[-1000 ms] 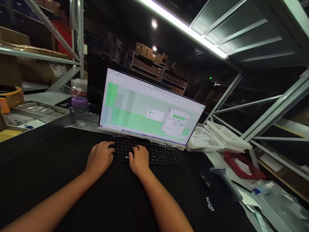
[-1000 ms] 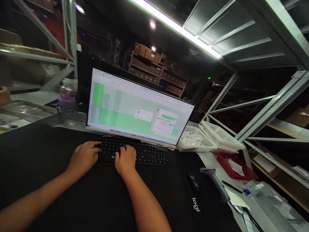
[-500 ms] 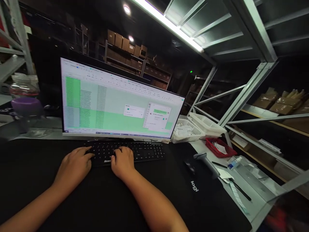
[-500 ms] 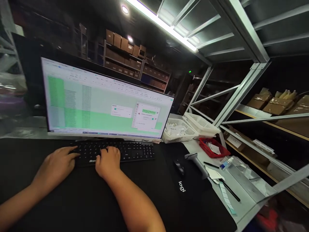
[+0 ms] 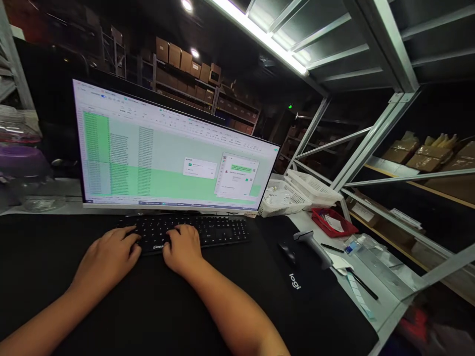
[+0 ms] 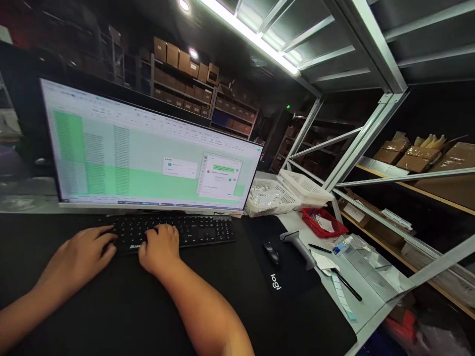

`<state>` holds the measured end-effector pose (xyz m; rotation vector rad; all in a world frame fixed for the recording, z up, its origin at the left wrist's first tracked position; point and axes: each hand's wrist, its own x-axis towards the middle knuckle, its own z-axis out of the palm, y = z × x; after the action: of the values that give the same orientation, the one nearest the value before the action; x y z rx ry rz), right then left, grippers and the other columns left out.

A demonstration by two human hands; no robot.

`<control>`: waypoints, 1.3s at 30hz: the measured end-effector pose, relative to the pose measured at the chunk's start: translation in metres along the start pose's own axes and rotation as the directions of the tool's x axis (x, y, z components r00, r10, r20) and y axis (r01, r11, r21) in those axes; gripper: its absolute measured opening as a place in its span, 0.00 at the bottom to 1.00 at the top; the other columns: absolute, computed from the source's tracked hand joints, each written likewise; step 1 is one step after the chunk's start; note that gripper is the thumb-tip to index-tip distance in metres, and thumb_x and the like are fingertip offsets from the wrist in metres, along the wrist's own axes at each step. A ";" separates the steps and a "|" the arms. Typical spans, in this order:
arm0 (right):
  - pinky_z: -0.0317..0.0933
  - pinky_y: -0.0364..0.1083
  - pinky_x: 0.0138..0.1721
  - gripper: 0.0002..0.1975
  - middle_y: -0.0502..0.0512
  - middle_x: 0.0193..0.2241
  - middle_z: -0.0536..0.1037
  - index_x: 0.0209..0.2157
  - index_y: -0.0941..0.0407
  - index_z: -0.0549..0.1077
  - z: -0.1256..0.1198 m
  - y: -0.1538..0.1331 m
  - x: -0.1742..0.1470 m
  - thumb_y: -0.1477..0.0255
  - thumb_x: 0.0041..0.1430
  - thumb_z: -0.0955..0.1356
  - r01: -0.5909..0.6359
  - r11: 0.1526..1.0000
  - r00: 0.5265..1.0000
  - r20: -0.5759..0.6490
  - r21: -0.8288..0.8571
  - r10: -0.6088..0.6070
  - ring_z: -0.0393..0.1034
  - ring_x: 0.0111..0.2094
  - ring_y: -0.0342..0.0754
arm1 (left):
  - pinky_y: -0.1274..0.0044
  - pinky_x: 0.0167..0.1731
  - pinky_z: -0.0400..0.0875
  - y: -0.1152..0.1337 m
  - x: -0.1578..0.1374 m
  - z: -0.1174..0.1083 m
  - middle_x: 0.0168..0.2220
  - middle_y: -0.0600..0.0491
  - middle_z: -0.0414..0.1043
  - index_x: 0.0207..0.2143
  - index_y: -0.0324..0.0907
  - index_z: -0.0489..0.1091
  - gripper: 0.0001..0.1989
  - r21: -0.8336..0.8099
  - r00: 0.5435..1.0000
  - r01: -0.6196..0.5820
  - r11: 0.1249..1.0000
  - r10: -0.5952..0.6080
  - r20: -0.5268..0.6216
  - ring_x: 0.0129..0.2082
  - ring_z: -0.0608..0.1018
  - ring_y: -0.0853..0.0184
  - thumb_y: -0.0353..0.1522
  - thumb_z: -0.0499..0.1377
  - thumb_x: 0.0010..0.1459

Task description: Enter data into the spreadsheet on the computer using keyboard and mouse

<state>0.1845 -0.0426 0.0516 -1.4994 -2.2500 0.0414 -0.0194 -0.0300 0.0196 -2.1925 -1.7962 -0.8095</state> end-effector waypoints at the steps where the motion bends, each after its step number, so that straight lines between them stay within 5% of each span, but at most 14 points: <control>1: 0.56 0.55 0.70 0.19 0.61 0.62 0.74 0.60 0.55 0.75 0.000 0.000 0.000 0.66 0.71 0.66 -0.003 1.000 1.000 0.003 -0.001 0.003 0.66 0.65 0.55 | 0.53 0.60 0.71 0.000 0.000 0.000 0.59 0.35 0.76 0.47 0.32 0.81 0.30 -0.001 1.000 -0.003 1.000 0.003 0.004 0.60 0.74 0.45 0.40 0.43 0.64; 6: 0.56 0.60 0.69 0.21 0.65 0.62 0.74 0.60 0.57 0.74 -0.010 0.010 0.003 0.63 0.72 0.66 -0.141 0.989 0.990 0.000 -0.044 0.141 0.67 0.64 0.58 | 0.54 0.61 0.70 -0.003 0.001 -0.001 0.59 0.37 0.77 0.49 0.32 0.81 0.31 0.000 0.999 0.000 1.000 0.000 0.039 0.60 0.75 0.47 0.41 0.43 0.64; 13: 0.58 0.61 0.66 0.20 0.70 0.56 0.78 0.56 0.63 0.78 -0.026 0.046 0.013 0.66 0.73 0.64 -0.418 0.902 0.908 -0.086 -0.104 0.411 0.70 0.60 0.62 | 0.55 0.59 0.72 -0.003 0.002 -0.003 0.57 0.37 0.78 0.48 0.32 0.81 0.33 0.011 1.000 -0.004 1.000 0.004 0.029 0.59 0.76 0.47 0.42 0.42 0.63; 21: 0.57 0.62 0.66 0.17 0.66 0.53 0.81 0.49 0.54 0.84 -0.022 0.051 0.014 0.66 0.72 0.64 -0.384 0.918 0.921 -0.106 -0.101 0.374 0.73 0.58 0.60 | 0.55 0.60 0.71 -0.013 0.004 0.010 0.56 0.37 0.78 0.48 0.32 0.81 0.34 -0.011 1.000 -0.014 1.000 0.014 0.022 0.58 0.77 0.47 0.44 0.41 0.64; 27: 0.57 0.64 0.66 0.19 0.68 0.56 0.78 0.55 0.57 0.79 -0.018 0.044 0.012 0.64 0.70 0.66 -0.399 0.914 0.913 -0.119 -0.067 0.390 0.70 0.60 0.63 | 0.54 0.60 0.71 -0.020 0.003 0.021 0.57 0.37 0.77 0.48 0.34 0.80 0.30 -0.030 0.999 0.000 1.000 0.001 0.034 0.59 0.76 0.47 0.43 0.44 0.65; 39: 0.56 0.66 0.67 0.20 0.70 0.58 0.77 0.57 0.57 0.77 -0.004 0.044 0.014 0.63 0.72 0.65 -0.395 0.917 0.910 -0.159 -0.046 0.384 0.68 0.62 0.64 | 0.55 0.62 0.69 -0.001 0.000 0.009 0.57 0.37 0.77 0.54 0.34 0.75 0.32 -0.098 0.999 -0.005 0.995 0.001 -0.038 0.60 0.75 0.47 0.45 0.42 0.65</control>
<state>0.2202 -0.0132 0.0484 -1.9081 -1.8259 -0.0357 -0.0177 -0.0252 0.0126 -2.2223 -1.7709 -0.9511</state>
